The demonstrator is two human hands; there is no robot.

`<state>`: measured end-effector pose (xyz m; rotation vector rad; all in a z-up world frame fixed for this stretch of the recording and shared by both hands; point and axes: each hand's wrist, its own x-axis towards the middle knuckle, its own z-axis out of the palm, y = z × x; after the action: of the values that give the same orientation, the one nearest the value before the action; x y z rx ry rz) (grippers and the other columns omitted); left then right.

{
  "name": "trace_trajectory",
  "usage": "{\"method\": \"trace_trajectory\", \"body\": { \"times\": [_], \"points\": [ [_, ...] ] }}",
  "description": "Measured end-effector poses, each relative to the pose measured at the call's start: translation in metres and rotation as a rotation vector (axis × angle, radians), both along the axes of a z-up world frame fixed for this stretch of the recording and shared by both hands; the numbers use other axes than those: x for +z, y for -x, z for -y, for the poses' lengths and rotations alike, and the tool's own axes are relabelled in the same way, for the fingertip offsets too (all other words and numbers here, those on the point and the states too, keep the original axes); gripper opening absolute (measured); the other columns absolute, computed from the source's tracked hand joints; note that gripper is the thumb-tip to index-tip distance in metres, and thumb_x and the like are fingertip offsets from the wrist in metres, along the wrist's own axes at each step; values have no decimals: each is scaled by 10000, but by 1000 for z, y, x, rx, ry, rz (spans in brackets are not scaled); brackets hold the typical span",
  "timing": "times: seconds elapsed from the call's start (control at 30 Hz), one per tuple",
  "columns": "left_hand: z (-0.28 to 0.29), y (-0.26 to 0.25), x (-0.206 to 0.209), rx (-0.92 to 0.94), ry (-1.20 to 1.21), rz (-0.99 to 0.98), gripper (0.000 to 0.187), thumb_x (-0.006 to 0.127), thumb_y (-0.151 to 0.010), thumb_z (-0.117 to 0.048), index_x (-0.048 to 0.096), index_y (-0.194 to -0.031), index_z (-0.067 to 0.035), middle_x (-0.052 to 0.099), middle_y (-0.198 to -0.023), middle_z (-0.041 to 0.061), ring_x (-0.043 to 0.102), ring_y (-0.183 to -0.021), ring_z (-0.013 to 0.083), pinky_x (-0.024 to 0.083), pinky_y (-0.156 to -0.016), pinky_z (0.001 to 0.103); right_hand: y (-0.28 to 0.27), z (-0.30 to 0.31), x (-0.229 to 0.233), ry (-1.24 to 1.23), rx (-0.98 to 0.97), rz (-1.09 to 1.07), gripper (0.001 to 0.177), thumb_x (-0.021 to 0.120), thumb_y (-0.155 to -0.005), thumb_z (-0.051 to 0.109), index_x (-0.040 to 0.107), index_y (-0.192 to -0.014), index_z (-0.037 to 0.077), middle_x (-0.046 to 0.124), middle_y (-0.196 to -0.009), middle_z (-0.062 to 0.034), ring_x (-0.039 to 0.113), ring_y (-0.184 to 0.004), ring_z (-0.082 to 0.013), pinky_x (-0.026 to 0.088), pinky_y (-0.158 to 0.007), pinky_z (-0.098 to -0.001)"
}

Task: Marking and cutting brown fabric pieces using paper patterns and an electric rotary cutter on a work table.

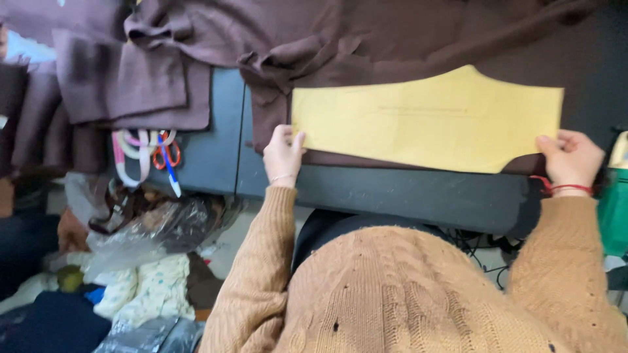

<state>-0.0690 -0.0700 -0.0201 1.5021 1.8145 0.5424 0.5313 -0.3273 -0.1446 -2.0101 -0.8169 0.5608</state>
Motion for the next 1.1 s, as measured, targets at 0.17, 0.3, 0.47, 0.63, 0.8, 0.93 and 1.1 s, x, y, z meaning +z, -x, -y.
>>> {"method": "trace_trajectory", "body": {
  "times": [0.17,0.3,0.47,0.63,0.8,0.93,1.1],
  "points": [
    [-2,3,-6,-24,-44,-105,237,766,-956,-378,731,-1107,-200,842,-894,-64,794,-727,205,588,-721,378,21,-14,21,30,-90,40,311,831,-1035,-24,708,-1318,-58,770,-1152,-155,739,-969,-180,616,-877,-270],
    [0,3,-3,-80,-176,-170,190,747,-1001,-319,756,-1117,-168,791,-944,-31,736,-730,174,569,-722,358,37,-17,34,-22,-171,-91,260,814,-1017,29,708,-1245,-36,779,-1099,-120,739,-924,-136,612,-849,-215],
    [-5,22,-12,-213,-422,-346,300,692,-979,-34,796,-1227,-168,642,-1281,61,601,-1065,303,560,-903,424,48,-25,45,26,-214,-21,177,821,-1054,66,754,-1193,-20,779,-1029,-94,712,-856,-111,599,-806,-210],
    [-14,33,-11,-256,-460,-475,385,756,-900,-101,779,-1265,-219,586,-1420,106,591,-1183,387,564,-904,514,47,-27,45,1,-204,12,169,802,-1117,143,764,-1169,-13,770,-1025,-67,682,-860,-93,576,-823,-208],
    [-62,57,-12,-312,-466,-390,247,668,-821,-28,702,-1023,-166,644,-1120,93,622,-967,365,552,-837,481,21,-17,15,60,-119,144,179,835,-1119,123,791,-1225,-15,787,-1078,-107,712,-894,-149,593,-801,-267],
    [-130,86,-11,-113,-729,-881,233,692,-868,-129,704,-1054,-268,611,-1173,88,574,-996,358,552,-794,488,6,-3,0,1,-66,166,182,860,-1234,103,772,-1271,-51,769,-1136,-111,679,-932,-124,587,-872,-238],
    [-119,58,7,-103,-741,-762,374,787,-827,-60,779,-1167,-218,585,-1397,66,542,-1193,313,419,-996,624,2,-2,-9,-43,-63,132,150,857,-1282,44,750,-1283,-61,752,-1127,-111,670,-913,-107,583,-833,-215]
  ]
}}
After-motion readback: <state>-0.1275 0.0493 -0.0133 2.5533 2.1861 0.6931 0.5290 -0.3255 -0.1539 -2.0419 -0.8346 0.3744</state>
